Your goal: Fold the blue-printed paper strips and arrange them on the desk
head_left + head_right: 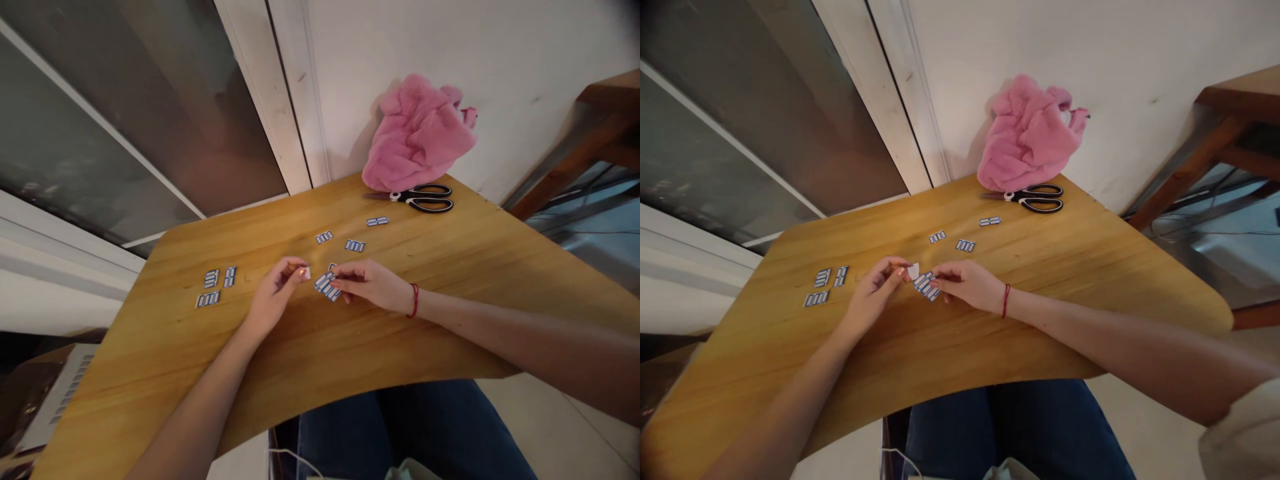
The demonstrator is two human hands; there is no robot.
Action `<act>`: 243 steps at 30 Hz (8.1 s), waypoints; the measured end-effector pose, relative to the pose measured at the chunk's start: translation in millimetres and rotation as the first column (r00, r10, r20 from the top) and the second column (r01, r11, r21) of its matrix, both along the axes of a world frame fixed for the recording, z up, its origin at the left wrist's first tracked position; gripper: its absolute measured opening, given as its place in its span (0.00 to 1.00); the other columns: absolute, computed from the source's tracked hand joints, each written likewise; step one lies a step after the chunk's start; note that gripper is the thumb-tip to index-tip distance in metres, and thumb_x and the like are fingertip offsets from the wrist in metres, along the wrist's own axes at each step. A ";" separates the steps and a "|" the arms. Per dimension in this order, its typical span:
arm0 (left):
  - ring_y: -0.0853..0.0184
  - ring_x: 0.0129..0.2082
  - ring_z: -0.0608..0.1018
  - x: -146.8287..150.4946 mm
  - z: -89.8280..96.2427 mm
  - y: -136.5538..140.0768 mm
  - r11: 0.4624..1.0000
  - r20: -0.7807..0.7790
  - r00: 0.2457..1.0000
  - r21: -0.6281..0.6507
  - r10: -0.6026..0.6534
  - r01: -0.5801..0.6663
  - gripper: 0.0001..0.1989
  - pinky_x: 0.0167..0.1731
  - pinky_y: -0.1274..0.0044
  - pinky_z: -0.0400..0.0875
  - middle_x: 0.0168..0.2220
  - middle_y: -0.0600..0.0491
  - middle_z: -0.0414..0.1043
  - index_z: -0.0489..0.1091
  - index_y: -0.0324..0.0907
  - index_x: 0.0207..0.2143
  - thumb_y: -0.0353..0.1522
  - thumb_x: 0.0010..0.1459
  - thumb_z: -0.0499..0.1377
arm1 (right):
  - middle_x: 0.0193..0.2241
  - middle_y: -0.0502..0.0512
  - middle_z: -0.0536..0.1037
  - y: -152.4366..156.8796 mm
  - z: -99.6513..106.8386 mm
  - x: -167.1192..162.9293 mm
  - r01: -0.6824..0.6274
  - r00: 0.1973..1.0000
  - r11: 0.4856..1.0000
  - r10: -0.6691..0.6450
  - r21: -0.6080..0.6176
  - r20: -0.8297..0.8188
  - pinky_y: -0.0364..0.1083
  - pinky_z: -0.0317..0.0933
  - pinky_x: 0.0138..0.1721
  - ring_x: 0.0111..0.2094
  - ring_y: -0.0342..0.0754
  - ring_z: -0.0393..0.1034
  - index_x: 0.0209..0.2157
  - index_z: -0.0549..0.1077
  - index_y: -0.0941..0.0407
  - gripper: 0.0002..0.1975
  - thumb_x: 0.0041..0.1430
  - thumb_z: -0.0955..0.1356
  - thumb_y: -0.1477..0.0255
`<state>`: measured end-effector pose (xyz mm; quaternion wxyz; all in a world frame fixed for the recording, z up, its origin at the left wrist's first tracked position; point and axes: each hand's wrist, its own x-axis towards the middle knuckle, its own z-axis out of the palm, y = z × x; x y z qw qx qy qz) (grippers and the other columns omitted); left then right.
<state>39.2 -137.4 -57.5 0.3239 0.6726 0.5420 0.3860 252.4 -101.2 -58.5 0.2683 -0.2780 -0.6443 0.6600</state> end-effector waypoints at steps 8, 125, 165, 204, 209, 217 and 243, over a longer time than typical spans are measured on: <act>0.58 0.47 0.64 -13.1 -11.7 15.2 0.979 -0.566 0.798 0.128 0.206 -0.161 0.15 0.51 0.64 0.58 0.45 0.49 0.64 0.71 0.47 0.44 0.37 0.53 0.62 | 0.16 0.44 0.65 17.1 -2.9 3.9 0.379 0.923 0.922 -0.383 -0.082 -0.044 0.39 0.54 0.20 0.16 0.36 0.59 0.30 0.69 0.59 0.11 0.50 0.68 0.65; 0.75 0.23 0.62 21.8 -2.3 -27.3 0.982 -0.249 0.957 -0.151 -0.146 0.111 0.06 0.25 0.83 0.57 0.23 0.62 0.59 0.62 0.43 0.31 0.34 0.58 0.56 | 0.31 0.50 0.75 3.0 -3.0 9.9 -0.299 0.911 0.647 -0.027 0.702 0.413 0.39 0.51 0.27 0.25 0.39 0.62 0.38 0.71 0.57 0.06 0.58 0.65 0.74; 0.73 0.25 0.65 12.6 17.9 -25.8 0.994 -0.300 0.949 -0.078 -0.096 0.076 0.03 0.27 0.80 0.58 0.25 0.58 0.61 0.67 0.43 0.31 0.32 0.57 0.55 | 0.22 0.48 0.70 4.8 -7.4 10.2 -0.240 0.922 0.735 -0.032 0.634 0.386 0.39 0.48 0.25 0.21 0.37 0.57 0.39 0.72 0.58 0.12 0.59 0.64 0.66; 0.67 0.21 0.66 -110.9 49.8 -4.1 0.874 -0.715 0.656 -0.133 0.242 -0.467 0.14 0.23 0.77 0.55 0.19 0.59 0.59 0.65 0.43 0.28 0.37 0.36 0.62 | 0.19 0.48 0.67 17.9 -6.1 11.6 -0.042 0.990 0.944 -0.005 0.327 0.143 0.38 0.53 0.26 0.22 0.38 0.60 0.37 0.71 0.62 0.12 0.61 0.61 0.68; 0.70 0.20 0.62 -96.7 55.5 -2.6 0.901 -0.574 0.770 -0.123 0.277 -0.416 0.14 0.21 0.78 0.53 0.19 0.60 0.55 0.66 0.43 0.33 0.42 0.46 0.59 | 0.18 0.46 0.65 27.5 -5.2 11.7 0.160 0.976 0.954 -0.191 0.253 0.101 0.39 0.52 0.24 0.19 0.37 0.57 0.35 0.69 0.61 0.11 0.61 0.61 0.67; 0.66 0.35 0.69 -15.6 14.1 18.1 0.995 -0.380 0.920 0.033 0.099 -0.093 0.16 0.36 0.74 0.65 0.36 0.53 0.65 0.67 0.43 0.39 0.40 0.49 0.62 | 0.41 0.60 0.71 28.6 -13.2 13.2 0.014 0.791 0.640 -0.477 0.768 0.383 0.51 0.55 0.46 0.46 0.54 0.62 0.46 0.73 0.57 0.18 0.56 0.68 0.62; 0.73 0.24 0.70 21.4 -7.6 3.0 0.960 0.369 0.929 -0.272 0.036 0.071 0.13 0.26 0.80 0.63 0.25 0.58 0.67 0.64 0.40 0.31 0.37 0.49 0.64 | 0.37 0.52 0.74 24.1 -10.9 2.7 -0.072 0.874 0.731 -0.281 0.679 0.396 0.51 0.48 0.47 0.43 0.50 0.63 0.41 0.68 0.55 0.19 0.47 0.73 0.69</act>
